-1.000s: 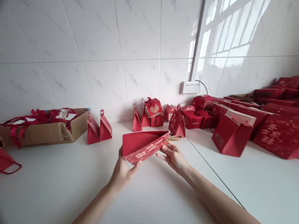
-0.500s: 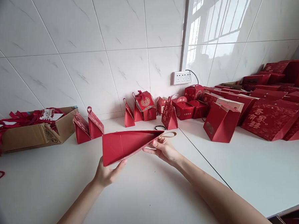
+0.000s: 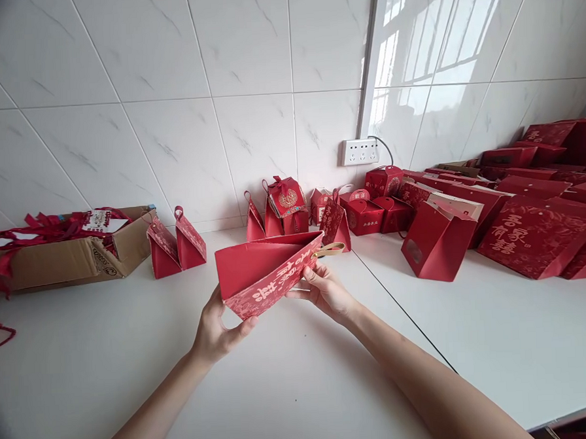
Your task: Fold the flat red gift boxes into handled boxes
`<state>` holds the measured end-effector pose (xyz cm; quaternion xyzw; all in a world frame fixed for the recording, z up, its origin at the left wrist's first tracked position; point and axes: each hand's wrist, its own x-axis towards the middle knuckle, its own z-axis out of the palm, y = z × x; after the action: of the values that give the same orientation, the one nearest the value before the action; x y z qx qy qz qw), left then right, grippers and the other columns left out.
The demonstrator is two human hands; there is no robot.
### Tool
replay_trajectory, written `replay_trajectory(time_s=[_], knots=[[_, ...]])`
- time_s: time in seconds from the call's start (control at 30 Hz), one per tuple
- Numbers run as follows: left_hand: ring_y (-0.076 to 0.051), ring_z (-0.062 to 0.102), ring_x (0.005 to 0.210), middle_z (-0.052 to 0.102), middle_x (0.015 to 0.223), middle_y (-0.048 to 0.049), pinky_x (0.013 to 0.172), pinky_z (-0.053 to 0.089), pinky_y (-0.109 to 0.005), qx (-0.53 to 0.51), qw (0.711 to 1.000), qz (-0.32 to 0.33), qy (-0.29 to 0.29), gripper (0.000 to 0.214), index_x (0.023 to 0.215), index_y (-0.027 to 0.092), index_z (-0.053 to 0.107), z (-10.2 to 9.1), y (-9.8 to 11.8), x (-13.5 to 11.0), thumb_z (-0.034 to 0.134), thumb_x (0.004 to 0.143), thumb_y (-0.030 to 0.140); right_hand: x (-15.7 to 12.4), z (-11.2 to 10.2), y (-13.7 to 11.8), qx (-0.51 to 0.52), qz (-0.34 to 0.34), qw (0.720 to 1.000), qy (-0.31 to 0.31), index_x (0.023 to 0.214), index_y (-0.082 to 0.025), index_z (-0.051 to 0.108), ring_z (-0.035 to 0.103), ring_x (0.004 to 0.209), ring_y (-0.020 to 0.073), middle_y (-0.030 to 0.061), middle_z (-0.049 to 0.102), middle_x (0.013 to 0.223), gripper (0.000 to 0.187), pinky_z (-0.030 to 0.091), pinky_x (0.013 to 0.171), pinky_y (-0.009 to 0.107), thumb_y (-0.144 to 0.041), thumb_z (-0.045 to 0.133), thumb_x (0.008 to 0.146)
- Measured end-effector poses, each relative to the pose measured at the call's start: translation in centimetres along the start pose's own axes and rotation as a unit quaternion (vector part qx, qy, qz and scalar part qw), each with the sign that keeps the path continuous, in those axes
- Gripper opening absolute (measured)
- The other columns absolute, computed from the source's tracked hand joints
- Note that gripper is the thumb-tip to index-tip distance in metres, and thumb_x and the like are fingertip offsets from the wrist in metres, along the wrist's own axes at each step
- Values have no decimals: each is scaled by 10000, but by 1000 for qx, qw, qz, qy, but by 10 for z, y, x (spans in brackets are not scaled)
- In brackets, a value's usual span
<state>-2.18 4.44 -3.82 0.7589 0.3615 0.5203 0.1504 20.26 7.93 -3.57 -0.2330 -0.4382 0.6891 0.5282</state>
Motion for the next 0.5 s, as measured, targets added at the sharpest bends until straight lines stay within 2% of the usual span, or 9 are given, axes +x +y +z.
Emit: replay_trajectory(time_s=[0.2,0.33,0.5], knots=[[-255,606,972,591,1124,-112,840,540,-398,-25,999,-21,-11,619,1302,175,450,1,-2,-1,629,738,358,0,-1,8,-44,20,999,-7,909,-211,640,717,699,185,23,714,882,416,582,690,347,-536,793,700],[-261,607,1007,611,1148,-100,851,529,-370,-39,999,-22,-13,699,1372,191,384,1,-2,-2,625,734,343,-1,-1,13,-56,38,997,-36,826,-183,605,692,634,177,19,678,748,423,549,637,332,-573,744,740],[-259,616,989,628,1111,-88,858,533,-371,-44,999,-30,-8,711,1360,186,385,1,-3,-1,635,712,335,-2,-1,11,-65,17,997,-41,778,-188,577,631,574,142,7,667,715,415,502,611,307,-563,750,738]])
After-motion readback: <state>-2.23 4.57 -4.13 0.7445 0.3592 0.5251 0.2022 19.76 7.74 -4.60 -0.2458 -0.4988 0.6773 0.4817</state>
